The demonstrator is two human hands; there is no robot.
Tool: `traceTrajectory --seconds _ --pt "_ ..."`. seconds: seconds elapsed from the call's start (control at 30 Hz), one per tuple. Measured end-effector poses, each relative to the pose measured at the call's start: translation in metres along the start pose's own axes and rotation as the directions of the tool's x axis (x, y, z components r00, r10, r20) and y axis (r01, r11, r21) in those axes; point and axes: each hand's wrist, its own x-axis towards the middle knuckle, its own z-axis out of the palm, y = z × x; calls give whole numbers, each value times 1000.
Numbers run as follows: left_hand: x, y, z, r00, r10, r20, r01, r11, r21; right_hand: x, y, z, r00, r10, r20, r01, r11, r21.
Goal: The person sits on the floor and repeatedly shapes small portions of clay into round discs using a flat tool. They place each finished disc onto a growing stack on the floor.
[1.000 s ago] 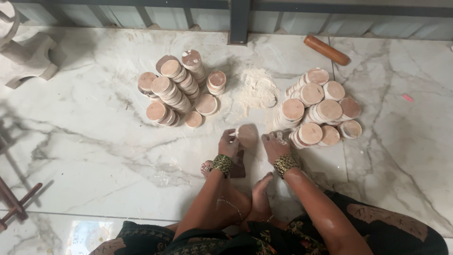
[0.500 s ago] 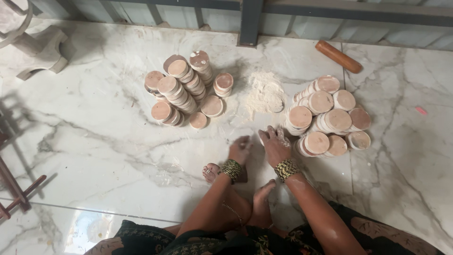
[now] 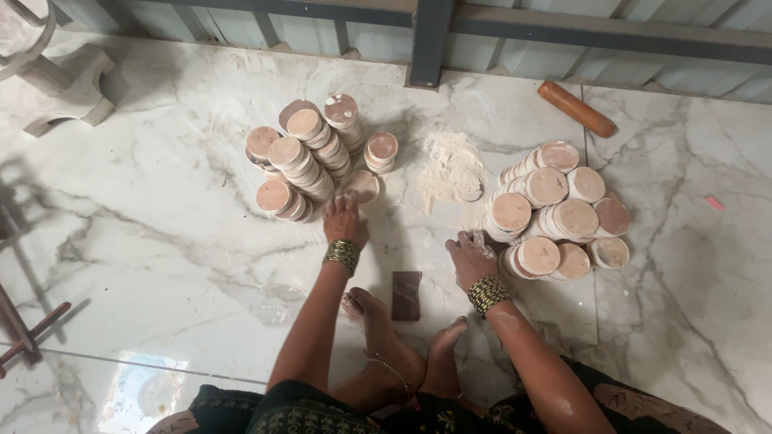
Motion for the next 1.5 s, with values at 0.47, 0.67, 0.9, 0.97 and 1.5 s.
traceTrajectory --seconds 0.47,0.67,0.9,0.97,1.5 --pt "18 -9 -10 981 27 194 -56 988 141 0 1 -7 992 -59 -115 54 997 -51" --pt "9 9 -27 993 90 74 -88 996 -36 4 -10 -24 999 -17 -45 14 997 -69" --pt "36 47 -51 971 -116 208 220 108 -970 20 -3 -45 997 -40 64 42 999 -26" --pt "43 55 -58 936 -81 343 331 -133 -934 25 2 -55 998 -56 14 55 997 56" --pt "-27 159 -46 986 -85 -140 -102 353 -930 69 -23 -131 967 24 -253 250 88 964"
